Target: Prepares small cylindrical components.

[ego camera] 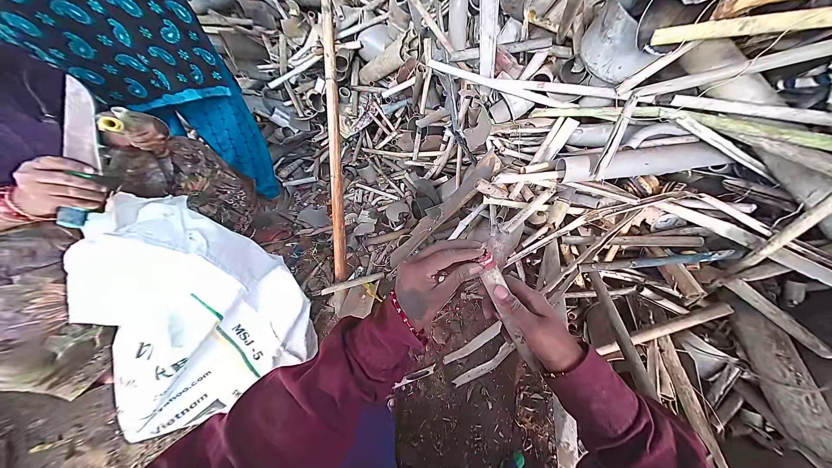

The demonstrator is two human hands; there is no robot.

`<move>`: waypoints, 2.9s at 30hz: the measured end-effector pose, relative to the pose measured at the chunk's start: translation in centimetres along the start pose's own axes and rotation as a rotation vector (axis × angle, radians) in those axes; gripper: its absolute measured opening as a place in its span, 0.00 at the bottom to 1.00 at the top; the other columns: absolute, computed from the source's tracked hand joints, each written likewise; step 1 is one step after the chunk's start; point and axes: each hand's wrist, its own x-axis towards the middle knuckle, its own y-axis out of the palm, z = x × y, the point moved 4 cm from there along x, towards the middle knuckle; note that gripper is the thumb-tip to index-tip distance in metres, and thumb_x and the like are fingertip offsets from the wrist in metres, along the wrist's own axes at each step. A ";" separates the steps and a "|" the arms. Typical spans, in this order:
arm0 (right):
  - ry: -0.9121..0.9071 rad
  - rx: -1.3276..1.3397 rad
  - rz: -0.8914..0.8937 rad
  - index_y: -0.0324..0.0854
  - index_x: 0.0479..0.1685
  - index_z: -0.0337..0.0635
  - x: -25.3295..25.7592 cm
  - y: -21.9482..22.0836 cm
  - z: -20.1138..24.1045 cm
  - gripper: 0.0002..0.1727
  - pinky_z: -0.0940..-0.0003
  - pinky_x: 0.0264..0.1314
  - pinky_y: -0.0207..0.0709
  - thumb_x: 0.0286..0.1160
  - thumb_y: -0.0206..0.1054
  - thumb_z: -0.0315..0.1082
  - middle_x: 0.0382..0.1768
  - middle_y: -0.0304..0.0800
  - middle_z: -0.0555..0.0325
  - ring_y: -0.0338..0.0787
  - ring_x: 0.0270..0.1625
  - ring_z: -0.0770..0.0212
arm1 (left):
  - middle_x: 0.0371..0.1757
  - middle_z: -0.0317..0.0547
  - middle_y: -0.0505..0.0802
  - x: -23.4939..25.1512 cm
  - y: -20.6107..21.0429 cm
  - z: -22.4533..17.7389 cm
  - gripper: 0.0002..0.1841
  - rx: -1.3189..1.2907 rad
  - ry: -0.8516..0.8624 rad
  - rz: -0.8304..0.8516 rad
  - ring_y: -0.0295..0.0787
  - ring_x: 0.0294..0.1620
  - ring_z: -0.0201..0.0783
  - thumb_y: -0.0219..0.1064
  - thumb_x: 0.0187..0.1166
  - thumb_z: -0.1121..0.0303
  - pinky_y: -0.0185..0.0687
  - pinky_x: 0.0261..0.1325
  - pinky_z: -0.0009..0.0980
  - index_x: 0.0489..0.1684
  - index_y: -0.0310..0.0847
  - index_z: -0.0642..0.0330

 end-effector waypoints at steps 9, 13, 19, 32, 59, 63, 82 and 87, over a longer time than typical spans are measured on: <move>-0.300 -0.435 -0.173 0.80 0.61 0.30 -0.3 -0.1 -0.6 0.28 0.80 0.29 0.76 0.90 0.53 0.51 0.26 0.79 0.67 0.77 0.24 0.79 | 0.42 0.52 0.98 0.2 -0.3 -2.5 0.08 0.343 0.302 -0.031 0.97 0.45 0.30 0.75 0.69 0.73 0.89 0.52 0.20 0.39 0.96 0.68; -0.500 -0.697 -0.278 0.83 0.62 0.29 -0.7 -0.8 -0.1 0.32 0.68 0.41 0.86 0.89 0.54 0.54 0.36 0.92 0.52 0.90 0.35 0.67 | 0.51 0.50 0.96 0.4 -0.7 -2.1 0.08 0.114 0.238 0.057 0.94 0.55 0.30 0.74 0.74 0.74 0.91 0.60 0.25 0.43 0.92 0.71; -0.755 -0.832 -0.358 0.82 0.64 0.29 -0.6 -1.7 0.1 0.23 0.66 0.62 0.84 0.84 0.63 0.43 0.51 0.94 0.40 0.94 0.54 0.55 | 0.52 0.50 0.95 0.2 -0.3 -2.6 0.09 0.077 0.334 0.065 0.91 0.64 0.35 0.75 0.77 0.67 0.87 0.67 0.30 0.42 0.87 0.66; -0.833 -0.995 -0.508 0.87 0.55 0.37 -0.7 -1.9 0.4 0.14 0.51 0.58 0.79 0.78 0.62 0.32 0.48 0.94 0.42 0.91 0.52 0.45 | 0.51 0.47 0.94 -0.2 0.1 -3.1 0.12 0.182 0.125 0.112 0.89 0.60 0.30 0.74 0.76 0.63 0.82 0.66 0.24 0.41 0.90 0.65; 0.134 0.007 0.233 0.79 0.57 0.39 0.3 -1.3 -0.9 0.17 0.86 0.20 0.75 0.93 0.48 0.40 0.26 0.89 0.70 0.80 0.17 0.80 | 0.47 0.37 0.85 -0.1 -0.2 1.2 0.03 -0.011 -0.190 0.144 0.83 0.47 0.21 0.59 0.84 0.73 0.81 0.53 0.19 0.46 0.75 0.62; 0.315 0.298 0.364 0.76 0.55 0.38 -0.2 -0.5 -1.2 0.22 0.81 0.16 0.79 0.93 0.36 0.39 0.21 0.88 0.63 0.84 0.14 0.73 | 0.44 0.41 0.86 -0.4 0.1 1.9 0.05 0.090 -0.270 0.180 0.84 0.45 0.23 0.58 0.84 0.73 0.81 0.52 0.21 0.47 0.74 0.65; 0.402 0.314 0.332 0.77 0.49 0.41 -0.9 -0.8 -0.5 0.19 0.85 0.08 0.68 0.95 0.43 0.41 0.12 0.74 0.69 0.73 0.08 0.78 | 0.43 0.32 0.91 0.1 -0.6 1.4 0.22 -0.391 -0.564 0.286 0.88 0.40 0.22 0.59 0.79 0.80 0.84 0.48 0.18 0.73 0.75 0.61; 0.261 -0.026 0.145 0.79 0.50 0.41 -0.5 -0.2 -0.7 0.10 0.85 0.12 0.62 0.89 0.61 0.39 0.14 0.69 0.72 0.65 0.10 0.80 | 0.34 0.29 0.86 -0.3 0.1 0.4 0.23 -0.301 -0.466 0.012 0.85 0.34 0.22 0.61 0.74 0.86 0.84 0.43 0.19 0.67 0.68 0.59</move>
